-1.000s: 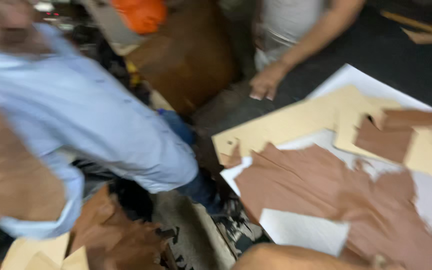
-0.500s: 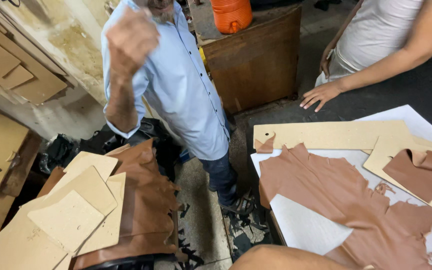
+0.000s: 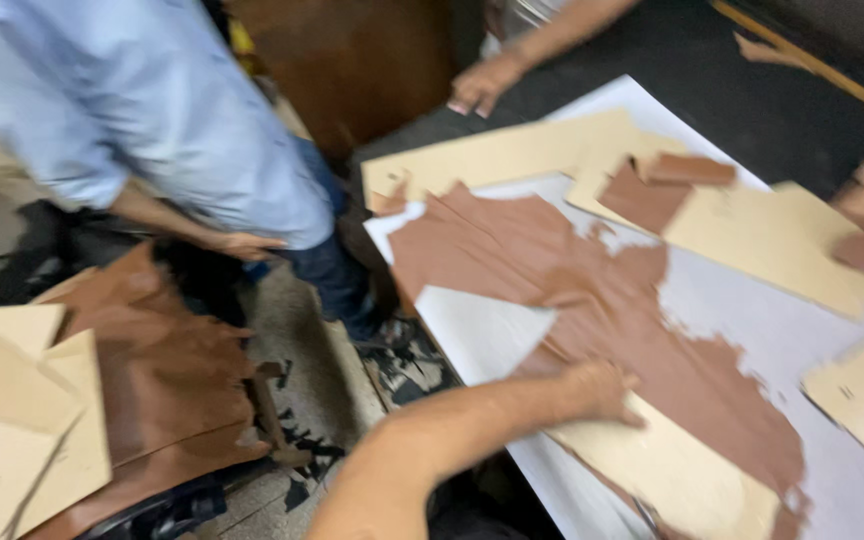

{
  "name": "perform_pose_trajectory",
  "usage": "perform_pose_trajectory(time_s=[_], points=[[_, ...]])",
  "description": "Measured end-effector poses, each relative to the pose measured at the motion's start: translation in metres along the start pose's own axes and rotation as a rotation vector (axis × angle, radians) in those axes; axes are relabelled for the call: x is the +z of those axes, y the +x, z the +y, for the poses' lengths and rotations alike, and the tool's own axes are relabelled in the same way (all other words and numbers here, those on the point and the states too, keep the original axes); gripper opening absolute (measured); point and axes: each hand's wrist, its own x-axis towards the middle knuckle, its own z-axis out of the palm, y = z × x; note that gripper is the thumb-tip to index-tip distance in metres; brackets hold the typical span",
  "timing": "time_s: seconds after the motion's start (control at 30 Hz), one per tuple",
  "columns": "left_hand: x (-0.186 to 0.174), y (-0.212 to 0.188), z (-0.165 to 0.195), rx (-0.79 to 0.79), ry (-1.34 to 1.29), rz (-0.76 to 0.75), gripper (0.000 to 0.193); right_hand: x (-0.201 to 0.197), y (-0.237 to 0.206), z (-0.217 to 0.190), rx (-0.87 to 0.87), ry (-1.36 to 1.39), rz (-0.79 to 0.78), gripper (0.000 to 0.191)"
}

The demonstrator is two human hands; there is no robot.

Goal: The person uses a utility knife to cut brown leather pieces on a worktable, following cardboard templates. They repeatedly position templates, cut along edges, and remove the cut leather pieces, accumulating them on the table.

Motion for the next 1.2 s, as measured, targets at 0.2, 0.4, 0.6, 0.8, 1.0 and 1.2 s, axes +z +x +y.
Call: perform_pose_trajectory(time_s=[0.2, 0.4, 0.6, 0.8, 1.0, 1.2], points=[[0.01, -0.01, 0.004, 0.368, 0.565, -0.158, 0.054, -0.001, -0.039, 0.026, -0.076, 0.125, -0.012, 0.018], [-0.008, -0.011, 0.011, 0.4, 0.658, -0.309, 0.062, 0.018, -0.019, -0.028, -0.25, 0.075, -0.056, 0.02], [0.002, -0.003, 0.016, 0.424, 0.71, -0.332, 0.069, 0.042, 0.0, -0.054, -0.343, 0.104, -0.106, 0.017], [-0.004, -0.012, 0.017, 0.43, 0.698, -0.354, 0.079, 0.012, -0.01, -0.014, -0.082, 0.216, -0.02, 0.019], [-0.02, -0.016, 0.024, 0.42, 0.68, -0.415, 0.087, -0.046, -0.039, 0.072, 0.339, 0.211, 0.218, 0.022], [-0.023, -0.027, 0.066, 0.207, 0.529, -0.512, 0.078, -0.082, -0.064, 0.104, 0.184, 0.012, 0.117, 0.014]])
